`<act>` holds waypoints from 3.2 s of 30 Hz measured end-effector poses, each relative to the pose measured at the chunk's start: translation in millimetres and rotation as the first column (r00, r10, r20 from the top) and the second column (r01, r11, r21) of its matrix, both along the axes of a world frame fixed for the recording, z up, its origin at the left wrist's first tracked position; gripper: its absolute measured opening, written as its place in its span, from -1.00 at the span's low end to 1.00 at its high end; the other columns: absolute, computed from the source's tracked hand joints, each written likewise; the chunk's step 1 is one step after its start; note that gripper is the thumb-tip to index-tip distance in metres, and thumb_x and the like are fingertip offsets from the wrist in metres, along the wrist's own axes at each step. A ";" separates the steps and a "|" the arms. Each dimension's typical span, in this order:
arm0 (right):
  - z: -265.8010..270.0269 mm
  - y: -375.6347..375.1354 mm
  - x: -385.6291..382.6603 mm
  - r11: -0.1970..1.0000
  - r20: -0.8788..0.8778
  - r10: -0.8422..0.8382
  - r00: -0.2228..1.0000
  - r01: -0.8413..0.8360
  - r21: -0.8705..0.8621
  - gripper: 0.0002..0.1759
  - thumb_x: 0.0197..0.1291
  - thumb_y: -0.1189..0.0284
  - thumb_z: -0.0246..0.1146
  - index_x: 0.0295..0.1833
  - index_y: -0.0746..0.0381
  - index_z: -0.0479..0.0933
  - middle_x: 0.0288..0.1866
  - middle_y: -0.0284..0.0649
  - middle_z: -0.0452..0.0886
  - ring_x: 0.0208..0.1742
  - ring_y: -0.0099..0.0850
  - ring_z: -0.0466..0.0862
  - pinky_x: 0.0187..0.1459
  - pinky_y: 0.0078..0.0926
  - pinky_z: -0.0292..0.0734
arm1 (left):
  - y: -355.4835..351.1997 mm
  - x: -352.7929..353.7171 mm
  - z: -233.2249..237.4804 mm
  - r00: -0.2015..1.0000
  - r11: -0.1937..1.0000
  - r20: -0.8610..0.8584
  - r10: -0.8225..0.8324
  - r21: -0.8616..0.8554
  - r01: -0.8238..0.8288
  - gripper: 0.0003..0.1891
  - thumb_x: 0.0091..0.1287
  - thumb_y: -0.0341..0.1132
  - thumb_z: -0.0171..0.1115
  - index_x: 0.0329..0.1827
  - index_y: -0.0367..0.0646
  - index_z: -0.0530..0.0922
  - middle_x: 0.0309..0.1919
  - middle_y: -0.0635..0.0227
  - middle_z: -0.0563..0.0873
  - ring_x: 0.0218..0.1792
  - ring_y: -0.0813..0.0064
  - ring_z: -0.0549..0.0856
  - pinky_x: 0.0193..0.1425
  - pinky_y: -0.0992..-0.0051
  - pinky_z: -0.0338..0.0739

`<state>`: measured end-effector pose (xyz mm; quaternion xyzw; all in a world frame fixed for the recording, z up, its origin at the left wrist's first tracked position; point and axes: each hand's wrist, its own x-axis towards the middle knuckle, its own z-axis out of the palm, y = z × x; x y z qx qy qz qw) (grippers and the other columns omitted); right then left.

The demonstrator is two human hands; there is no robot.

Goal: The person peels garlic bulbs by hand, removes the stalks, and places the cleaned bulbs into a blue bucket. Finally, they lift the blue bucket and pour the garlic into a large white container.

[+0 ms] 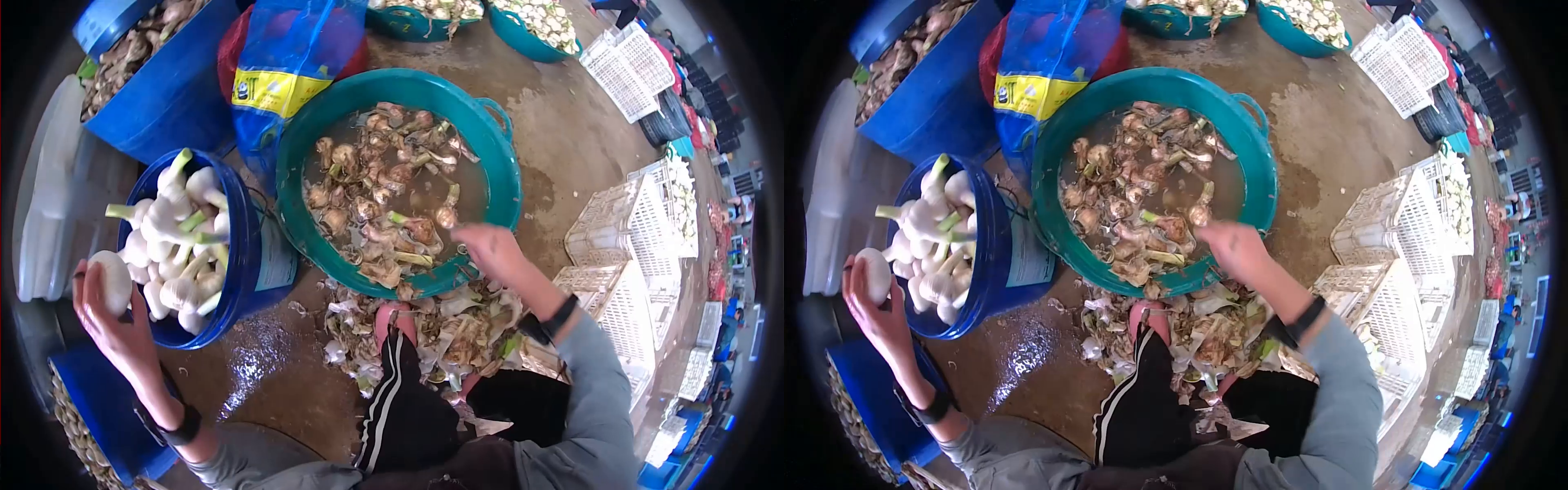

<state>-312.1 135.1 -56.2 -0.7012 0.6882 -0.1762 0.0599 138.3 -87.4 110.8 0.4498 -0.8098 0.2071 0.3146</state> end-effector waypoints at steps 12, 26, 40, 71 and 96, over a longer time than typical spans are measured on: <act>-95.6 -69.5 -46.9 0.828 0.728 -0.501 0.468 0.015 0.561 -0.52 0.29 0.32 0.16 0.29 0.11 0.25 -0.22 -0.31 0.57 -0.53 -0.58 0.57 -0.59 -0.67 0.38 | 89.3 -158.3 -92.3 0.713 0.290 -0.696 -0.083 0.668 0.685 -0.60 0.39 -0.28 0.06 0.24 -0.23 0.37 0.01 0.22 0.55 -0.03 0.44 0.59 0.08 0.45 0.47; 46.9 -24.5 90.1 0.948 0.520 -0.258 0.814 0.317 -0.027 -0.62 0.22 0.45 0.16 0.16 0.24 0.46 0.02 -0.02 0.58 -0.05 -0.03 0.60 -0.02 -0.24 0.52 | 149.3 -236.4 -193.1 0.305 0.114 -0.862 0.405 0.378 0.919 -0.58 0.41 -0.40 0.10 0.30 -0.21 0.26 0.11 0.34 0.46 0.12 0.50 0.48 0.25 0.44 0.38; 47.1 -21.3 96.2 0.929 0.452 -0.321 0.832 0.370 -0.022 -0.86 0.12 0.48 0.22 -0.21 0.28 0.57 -0.38 -0.11 0.59 -0.39 -0.14 0.60 -0.33 -0.32 0.50 | 148.6 -227.8 -170.9 0.567 0.360 -0.818 0.096 0.560 0.747 -0.40 0.18 -0.43 0.31 0.30 -0.29 0.29 -0.03 0.19 0.29 0.06 0.34 0.38 0.19 0.40 0.32; 7.4 -1.8 80.5 0.913 0.773 -0.406 0.487 0.198 0.356 -0.71 0.38 0.32 0.04 -0.20 0.35 0.49 -0.36 -0.03 0.55 -0.34 -0.33 0.55 -0.24 -0.37 0.44 | 118.7 -197.3 -148.8 0.612 -0.011 -0.703 -0.362 0.660 0.751 -0.31 0.01 -0.40 0.46 0.26 -0.12 0.37 0.13 0.13 0.43 0.16 0.10 0.50 0.22 0.33 0.39; 17.6 76.3 -3.3 0.852 0.067 -0.027 0.997 -0.012 0.523 -0.84 0.13 0.34 0.19 -0.33 0.19 0.59 -0.33 -0.17 0.67 -0.28 -0.20 0.69 -0.24 -0.29 0.58 | 84.6 -126.8 -76.5 0.650 0.374 -0.636 -0.416 0.532 0.760 -0.50 -0.09 -0.46 0.44 -0.02 -0.13 0.47 -0.05 0.18 0.58 0.01 0.15 0.57 0.09 0.25 0.47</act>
